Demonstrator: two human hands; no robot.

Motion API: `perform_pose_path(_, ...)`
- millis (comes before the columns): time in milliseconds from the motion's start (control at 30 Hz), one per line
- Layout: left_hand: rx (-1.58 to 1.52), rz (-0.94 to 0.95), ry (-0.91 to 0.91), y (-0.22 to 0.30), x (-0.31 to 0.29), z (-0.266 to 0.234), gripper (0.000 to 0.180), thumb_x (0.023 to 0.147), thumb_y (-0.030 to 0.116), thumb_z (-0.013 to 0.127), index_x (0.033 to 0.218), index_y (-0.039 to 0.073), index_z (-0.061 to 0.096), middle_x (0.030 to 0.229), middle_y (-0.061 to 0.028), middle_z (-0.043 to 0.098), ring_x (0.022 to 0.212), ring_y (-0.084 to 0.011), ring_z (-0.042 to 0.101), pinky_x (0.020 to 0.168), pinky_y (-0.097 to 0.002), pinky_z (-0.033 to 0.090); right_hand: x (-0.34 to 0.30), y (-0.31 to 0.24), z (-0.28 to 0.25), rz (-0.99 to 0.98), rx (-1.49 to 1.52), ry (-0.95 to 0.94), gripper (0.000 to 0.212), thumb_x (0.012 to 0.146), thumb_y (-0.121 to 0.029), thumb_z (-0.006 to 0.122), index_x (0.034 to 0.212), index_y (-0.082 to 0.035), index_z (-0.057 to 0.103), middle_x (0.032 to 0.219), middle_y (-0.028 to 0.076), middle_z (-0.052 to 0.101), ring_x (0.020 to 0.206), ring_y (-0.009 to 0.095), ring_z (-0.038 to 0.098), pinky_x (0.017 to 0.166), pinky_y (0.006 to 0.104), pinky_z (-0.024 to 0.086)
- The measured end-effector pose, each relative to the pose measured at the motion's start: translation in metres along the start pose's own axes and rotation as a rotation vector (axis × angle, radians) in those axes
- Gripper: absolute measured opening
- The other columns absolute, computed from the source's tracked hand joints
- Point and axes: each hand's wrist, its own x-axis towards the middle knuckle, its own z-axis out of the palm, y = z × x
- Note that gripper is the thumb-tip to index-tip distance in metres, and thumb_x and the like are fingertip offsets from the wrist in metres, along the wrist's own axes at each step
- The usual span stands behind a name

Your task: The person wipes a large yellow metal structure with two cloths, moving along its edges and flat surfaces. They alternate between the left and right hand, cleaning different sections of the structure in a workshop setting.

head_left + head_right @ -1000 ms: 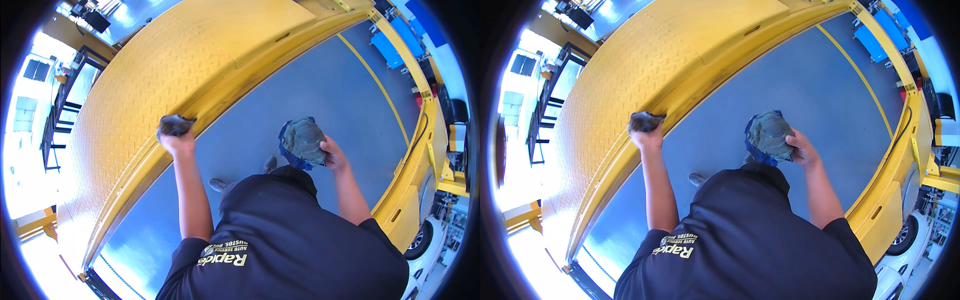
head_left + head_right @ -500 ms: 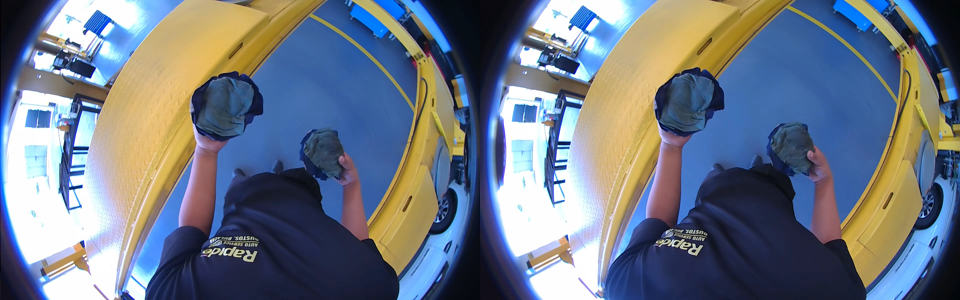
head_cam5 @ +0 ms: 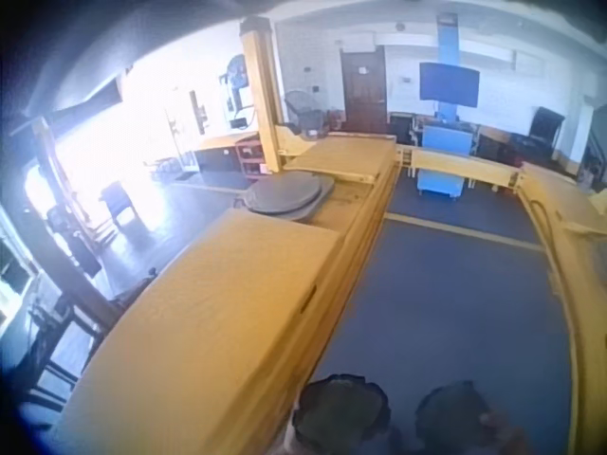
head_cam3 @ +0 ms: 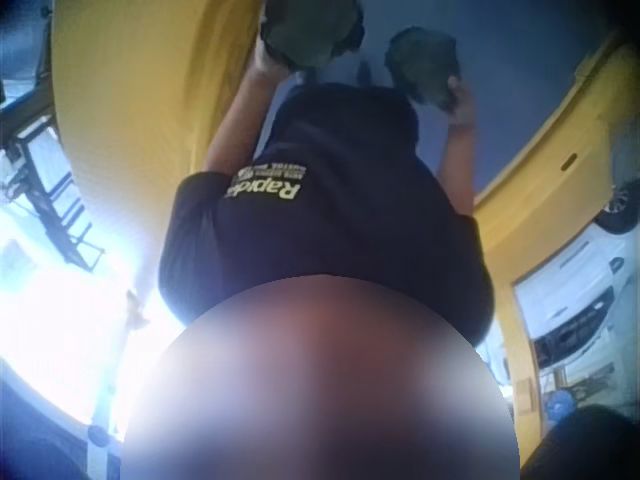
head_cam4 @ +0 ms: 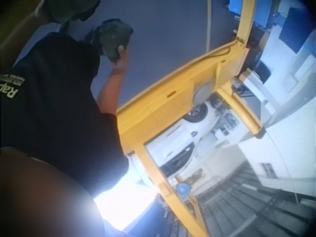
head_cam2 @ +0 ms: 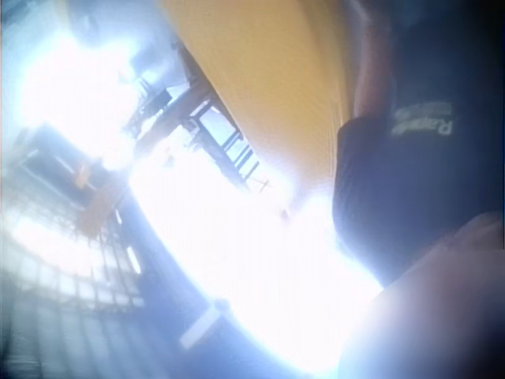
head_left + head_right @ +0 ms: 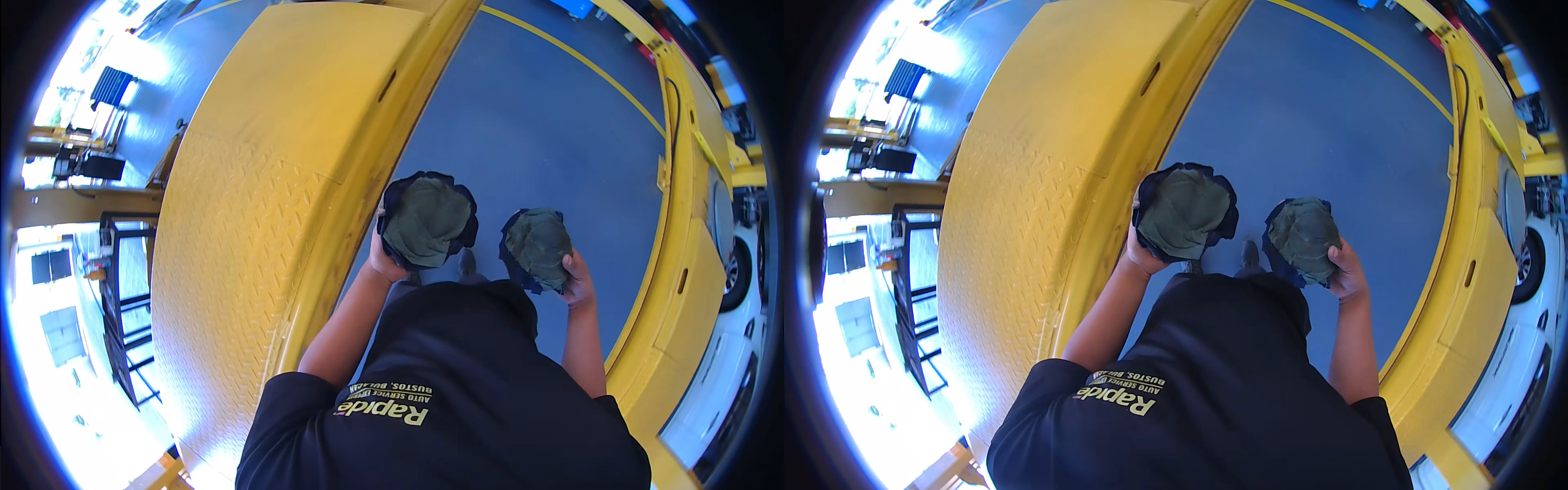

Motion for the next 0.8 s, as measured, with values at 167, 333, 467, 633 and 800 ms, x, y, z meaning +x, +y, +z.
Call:
perform_pose_path(167, 0.221, -0.092, 0.093, 0.009, 0.008, -0.007, 0.073, 0.102, 0.06, 0.035, 0.154, 0.009, 0.038, 0.156, -0.0151, 0.043, 0.142, -0.0358, 0.043, 0.118, -0.0532, 0.035, -0.045, 0.028, -0.003, -0.135, 0.029, 0.094, 0.08, 0.085, -0.034, 0.082, 0.144, 0.005, 0.044, 0.137, 0.016, 0.059, 0.124, 0.027, 0.06, 0.107, 0.0417, 0.049)
perform_pose_path(333, 0.532, 0.066, 0.191, 0.043, 0.01, 0.04, 0.069, 0.102, 0.056, 0.045, 0.149, 0.006, 0.045, 0.147, -0.0155, 0.053, 0.132, -0.0334, 0.055, 0.11, -0.0481, 0.045, -0.061, 0.058, -0.03, -0.199, 0.181, 0.186, 0.08, 0.087, -0.036, 0.08, 0.144, 0.005, 0.043, 0.138, 0.015, 0.058, 0.125, 0.027, 0.06, 0.107, 0.0417, 0.048)
perform_pose_path(467, 1.59, 0.638, 0.469, 0.101, -0.013, 0.103, 0.036, 0.098, 0.022, 0.058, 0.128, 0.002, 0.06, 0.108, -0.0064, 0.066, 0.095, -0.0163, 0.065, 0.081, -0.0301, 0.053, -0.027, 0.071, -0.059, -0.142, 0.218, 0.175, 0.079, 0.089, -0.037, 0.078, 0.145, 0.005, 0.042, 0.139, 0.016, 0.058, 0.126, 0.027, 0.059, 0.107, 0.0417, 0.048)
perform_pose_path(633, 3.248, 0.396, 0.619, 0.151, -0.057, 0.089, 0.065, 0.088, 0.015, 0.061, 0.151, 0.011, 0.046, 0.157, -0.0254, 0.037, 0.143, -0.0424, 0.039, 0.118, -0.0499, 0.031, 0.024, 0.07, -0.088, -0.137, 0.241, 0.102, 0.077, 0.091, -0.037, 0.075, 0.146, 0.005, 0.041, 0.14, 0.016, 0.056, 0.127, 0.027, 0.058, 0.108, 0.0409, 0.047)
perform_pose_path(800, 3.207, 0.302, 0.661, 0.171, -0.075, 0.04, 0.069, 0.096, 0.024, 0.057, 0.159, 0.015, 0.031, 0.166, -0.0225, 0.016, 0.149, -0.0469, 0.023, 0.122, -0.0558, 0.022, 0.028, 0.088, -0.098, -0.171, 0.353, 0.127, 0.078, 0.091, -0.036, 0.074, 0.147, 0.006, 0.039, 0.143, 0.017, 0.053, 0.129, 0.028, 0.057, 0.11, 0.0414, 0.046)
